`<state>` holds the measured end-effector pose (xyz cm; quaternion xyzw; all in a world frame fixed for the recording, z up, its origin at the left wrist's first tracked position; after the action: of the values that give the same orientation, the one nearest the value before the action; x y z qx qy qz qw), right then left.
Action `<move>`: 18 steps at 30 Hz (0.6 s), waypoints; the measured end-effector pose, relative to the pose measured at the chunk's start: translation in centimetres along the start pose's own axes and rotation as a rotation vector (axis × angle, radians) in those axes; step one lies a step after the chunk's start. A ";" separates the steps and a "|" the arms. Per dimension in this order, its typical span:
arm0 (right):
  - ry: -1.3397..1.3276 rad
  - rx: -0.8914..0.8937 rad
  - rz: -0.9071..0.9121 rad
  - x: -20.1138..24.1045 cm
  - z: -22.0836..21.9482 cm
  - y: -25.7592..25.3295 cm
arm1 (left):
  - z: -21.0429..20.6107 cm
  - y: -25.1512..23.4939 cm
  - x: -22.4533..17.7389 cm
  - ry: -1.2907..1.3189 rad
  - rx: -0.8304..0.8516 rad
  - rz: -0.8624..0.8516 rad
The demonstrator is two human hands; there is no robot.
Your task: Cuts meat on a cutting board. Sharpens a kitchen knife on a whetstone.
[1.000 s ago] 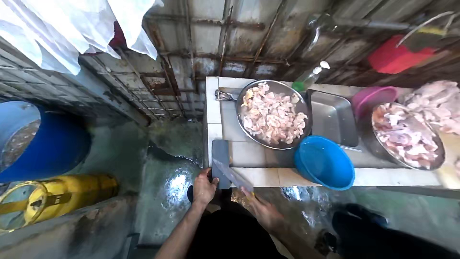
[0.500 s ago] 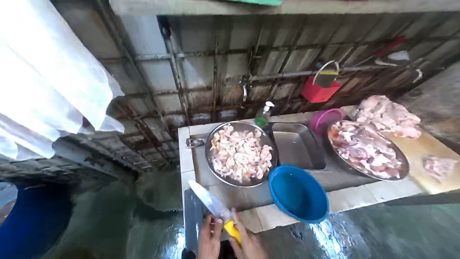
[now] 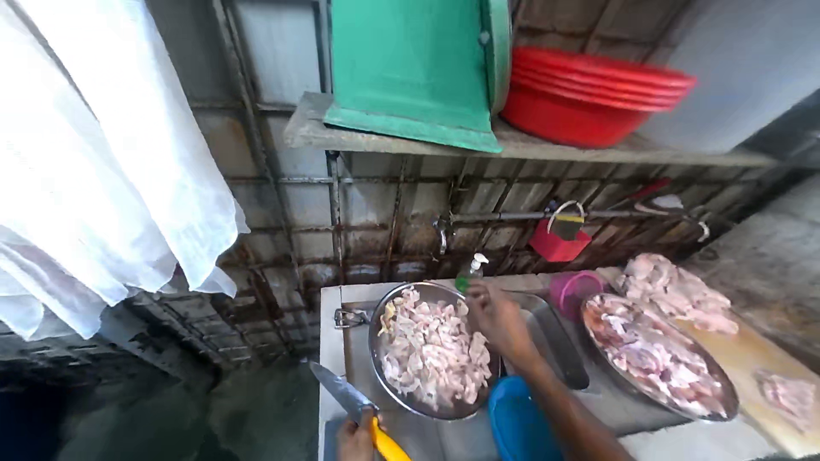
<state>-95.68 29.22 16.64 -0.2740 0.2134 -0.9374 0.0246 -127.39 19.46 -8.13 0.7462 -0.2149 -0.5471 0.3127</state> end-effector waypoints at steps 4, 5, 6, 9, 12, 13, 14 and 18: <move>0.007 -0.052 -0.009 -1.3 1.8 -10.6 | -6.1 -1.6 -3.6 0.005 0.014 -0.036; 0.009 -0.016 -0.015 -1.5 1.2 -12.6 | -7.9 -1.9 -4.7 0.009 0.025 -0.037; 0.018 0.024 -0.022 -1.6 0.4 -14.4 | -9.8 -2.5 -5.7 0.024 0.036 -0.041; 0.091 0.163 0.010 -2.3 -1.7 -17.8 | -15.5 -5.0 -8.3 0.069 0.059 -0.082; 0.147 0.219 0.111 -3.4 -1.9 -19.6 | -21.0 -8.1 -10.4 0.119 0.062 -0.084; 0.170 0.200 0.156 -3.9 -1.6 -20.0 | -22.7 -9.5 -10.8 0.143 0.066 -0.072; 0.170 0.165 0.182 -4.9 -1.1 -20.2 | -24.3 -11.1 -10.9 0.173 0.082 -0.054; -0.114 0.051 -0.008 -12.0 -1.6 -19.2 | -28.9 -16.4 -10.3 0.286 0.081 0.026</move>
<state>-85.01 49.23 17.34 -0.3273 0.1867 -0.9254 0.0399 -103.42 44.71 -6.64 0.8258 -0.1994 -0.4219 0.3168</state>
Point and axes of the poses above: each hand's wrist, its own y-axis away from the middle knuckle, its own z-axis out of the back of the hand, x = y × z, the point moved 9 cm from there along -y, towards the middle knuckle, and after that the axes turned 10 degrees about z, right-handed, at the moved point
